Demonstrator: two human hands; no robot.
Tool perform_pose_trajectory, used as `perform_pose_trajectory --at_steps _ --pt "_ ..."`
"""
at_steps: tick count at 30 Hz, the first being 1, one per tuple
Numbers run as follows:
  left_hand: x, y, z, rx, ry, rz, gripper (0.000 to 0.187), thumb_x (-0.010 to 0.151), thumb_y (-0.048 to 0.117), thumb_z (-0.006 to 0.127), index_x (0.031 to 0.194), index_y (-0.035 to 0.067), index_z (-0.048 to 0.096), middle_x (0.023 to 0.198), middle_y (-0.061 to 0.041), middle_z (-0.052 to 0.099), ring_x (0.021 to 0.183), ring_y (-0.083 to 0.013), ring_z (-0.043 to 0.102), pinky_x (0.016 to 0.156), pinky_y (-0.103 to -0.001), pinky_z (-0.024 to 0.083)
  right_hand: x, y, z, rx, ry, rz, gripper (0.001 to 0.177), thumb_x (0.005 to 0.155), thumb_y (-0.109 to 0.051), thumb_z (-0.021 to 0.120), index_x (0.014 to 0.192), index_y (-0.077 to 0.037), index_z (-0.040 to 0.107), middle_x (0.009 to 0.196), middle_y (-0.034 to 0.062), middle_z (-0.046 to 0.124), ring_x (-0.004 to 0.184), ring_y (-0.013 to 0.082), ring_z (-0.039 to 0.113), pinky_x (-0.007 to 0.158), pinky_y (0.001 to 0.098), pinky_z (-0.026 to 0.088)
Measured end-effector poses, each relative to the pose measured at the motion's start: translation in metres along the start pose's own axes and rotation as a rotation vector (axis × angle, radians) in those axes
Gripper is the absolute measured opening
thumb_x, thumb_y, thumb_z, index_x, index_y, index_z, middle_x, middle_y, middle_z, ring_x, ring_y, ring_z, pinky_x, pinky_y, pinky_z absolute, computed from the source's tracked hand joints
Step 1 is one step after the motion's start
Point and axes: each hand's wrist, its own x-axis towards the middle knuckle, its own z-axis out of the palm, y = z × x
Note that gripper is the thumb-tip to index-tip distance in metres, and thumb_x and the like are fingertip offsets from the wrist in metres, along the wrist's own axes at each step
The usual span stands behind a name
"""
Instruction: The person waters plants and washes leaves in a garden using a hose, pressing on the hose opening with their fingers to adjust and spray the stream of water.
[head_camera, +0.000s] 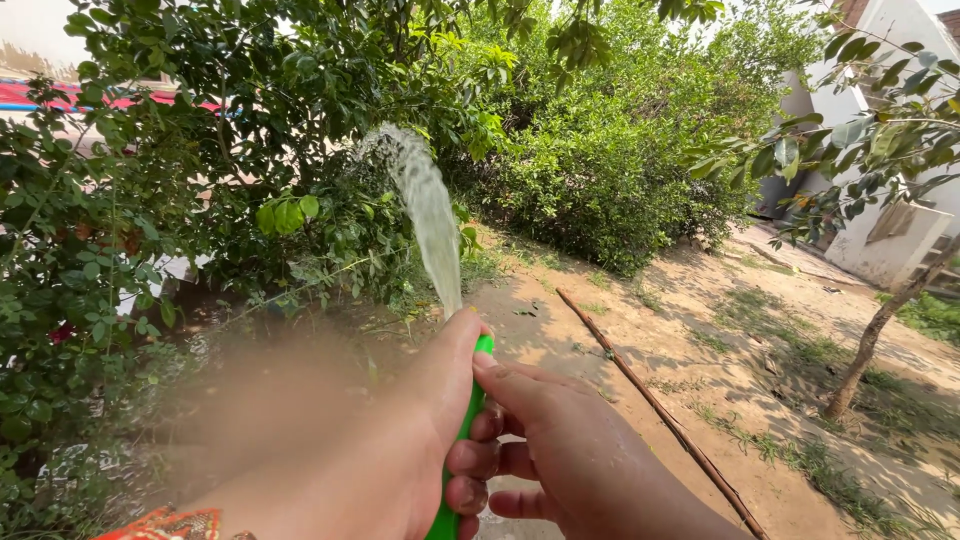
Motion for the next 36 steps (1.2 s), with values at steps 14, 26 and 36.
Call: perform_pose_trajectory --at_steps 14,26,36 --pt "0.021 -0.005 0.008 -0.025 -0.427 -0.193 0.062 0.087 0.075 0.051 0.076 0.013 0.049 0.058 -0.001 0.035 0.051 -0.0163 0.033 0.048 -0.030 0.028 -0.028 -0.008 0.005 0.005 0.112 0.022 0.038 0.097 -0.052 0.056 0.084 -0.016 0.053 0.073 0.0014 0.060 0.066 0.0151 0.059 0.067 0.0333 0.043" --pt "0.022 0.002 -0.037 -0.006 -0.534 -0.202 0.062 0.086 0.077 0.050 0.080 0.016 0.051 0.061 0.001 0.039 0.054 -0.0142 0.036 0.051 -0.028 0.030 -0.025 -0.011 0.048 0.055 0.105 0.011 0.038 0.101 -0.050 0.053 0.088 -0.014 0.056 0.075 0.0026 0.060 0.071 0.0162 0.058 0.070 0.0346 0.045" --pt "0.000 0.023 -0.065 -0.037 -0.475 -0.252 0.061 0.095 0.072 0.048 0.089 0.013 0.056 0.066 -0.003 0.047 0.055 -0.0157 0.042 0.049 -0.029 0.034 -0.025 -0.022 0.079 0.120 0.100 -0.006 0.036 0.097 -0.048 0.057 0.083 -0.015 0.055 0.071 0.0016 0.059 0.067 0.0156 0.056 0.068 0.0340 0.044"
